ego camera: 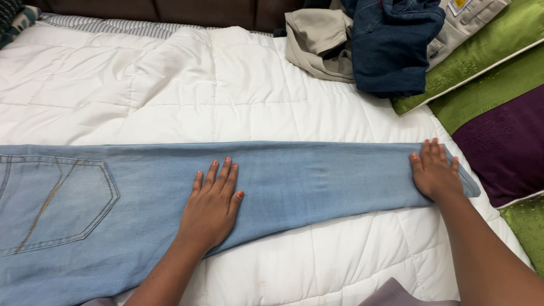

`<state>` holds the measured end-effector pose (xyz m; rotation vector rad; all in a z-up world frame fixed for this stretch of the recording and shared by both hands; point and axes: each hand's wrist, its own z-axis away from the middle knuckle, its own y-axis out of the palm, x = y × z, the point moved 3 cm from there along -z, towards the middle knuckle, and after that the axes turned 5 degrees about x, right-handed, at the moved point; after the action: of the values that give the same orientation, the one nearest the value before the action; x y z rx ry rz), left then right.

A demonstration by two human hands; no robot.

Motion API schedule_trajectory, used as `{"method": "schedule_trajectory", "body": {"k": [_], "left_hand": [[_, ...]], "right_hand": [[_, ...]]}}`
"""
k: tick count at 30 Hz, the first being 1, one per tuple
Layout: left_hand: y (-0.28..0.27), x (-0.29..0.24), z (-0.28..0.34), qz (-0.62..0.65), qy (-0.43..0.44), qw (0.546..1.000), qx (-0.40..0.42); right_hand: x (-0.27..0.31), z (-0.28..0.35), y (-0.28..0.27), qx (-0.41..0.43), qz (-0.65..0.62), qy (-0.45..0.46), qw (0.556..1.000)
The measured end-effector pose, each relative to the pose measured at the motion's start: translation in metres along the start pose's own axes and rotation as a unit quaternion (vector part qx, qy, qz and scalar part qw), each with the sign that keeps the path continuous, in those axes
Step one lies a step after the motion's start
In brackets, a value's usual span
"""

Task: The person folds a pair of light blue jeans on a white bedspread. They smooth the fabric with their hands, fold the legs together, and then fold the pants in half and again to create a compact bundle.

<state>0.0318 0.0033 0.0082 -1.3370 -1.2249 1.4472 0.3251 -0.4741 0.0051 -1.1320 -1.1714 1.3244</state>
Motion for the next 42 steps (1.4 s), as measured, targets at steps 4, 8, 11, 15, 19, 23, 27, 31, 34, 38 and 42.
{"method": "schedule_trajectory", "body": {"k": [4,8,11,15,19,23,27,31,34,38,42], "left_hand": [[-0.012,0.0,-0.003,0.03,-0.002,0.999,0.013],[-0.027,0.011,-0.005,0.049,-0.017,0.998,-0.03],[-0.033,0.022,-0.006,0.04,-0.023,0.996,-0.075],[-0.028,0.035,-0.004,0.062,-0.035,0.994,-0.088],[-0.018,0.048,0.002,0.063,-0.033,0.995,-0.076],[-0.009,0.05,0.0,0.025,-0.018,0.996,-0.081],[-0.009,0.049,0.001,0.029,-0.022,0.995,-0.088],[-0.017,0.047,0.0,0.017,-0.03,0.997,-0.071],[-0.026,0.047,-0.007,-0.001,-0.025,0.997,-0.067],[-0.035,0.05,-0.016,-0.007,-0.035,0.999,-0.035],[-0.024,0.052,-0.023,0.017,-0.055,0.998,-0.014]], "right_hand": [[0.062,0.015,-0.019,-0.157,0.011,-0.062,0.986],[0.231,0.105,-0.054,-0.019,0.003,-0.072,0.997],[0.33,0.158,-0.045,-0.122,-0.075,-0.321,0.936],[0.408,0.211,-0.027,-0.076,-0.081,-0.401,0.909],[0.419,0.219,-0.007,0.006,-0.128,-0.383,0.915],[0.409,0.216,-0.011,0.005,-0.108,-0.378,0.919],[0.404,0.211,-0.011,0.001,-0.086,-0.357,0.93],[0.407,0.209,-0.011,0.0,-0.081,-0.343,0.936],[0.411,0.211,-0.02,-0.005,-0.076,-0.324,0.943],[0.423,0.211,-0.021,-0.03,-0.052,-0.309,0.949],[0.424,0.199,-0.009,-0.052,-0.063,-0.327,0.941]]}}
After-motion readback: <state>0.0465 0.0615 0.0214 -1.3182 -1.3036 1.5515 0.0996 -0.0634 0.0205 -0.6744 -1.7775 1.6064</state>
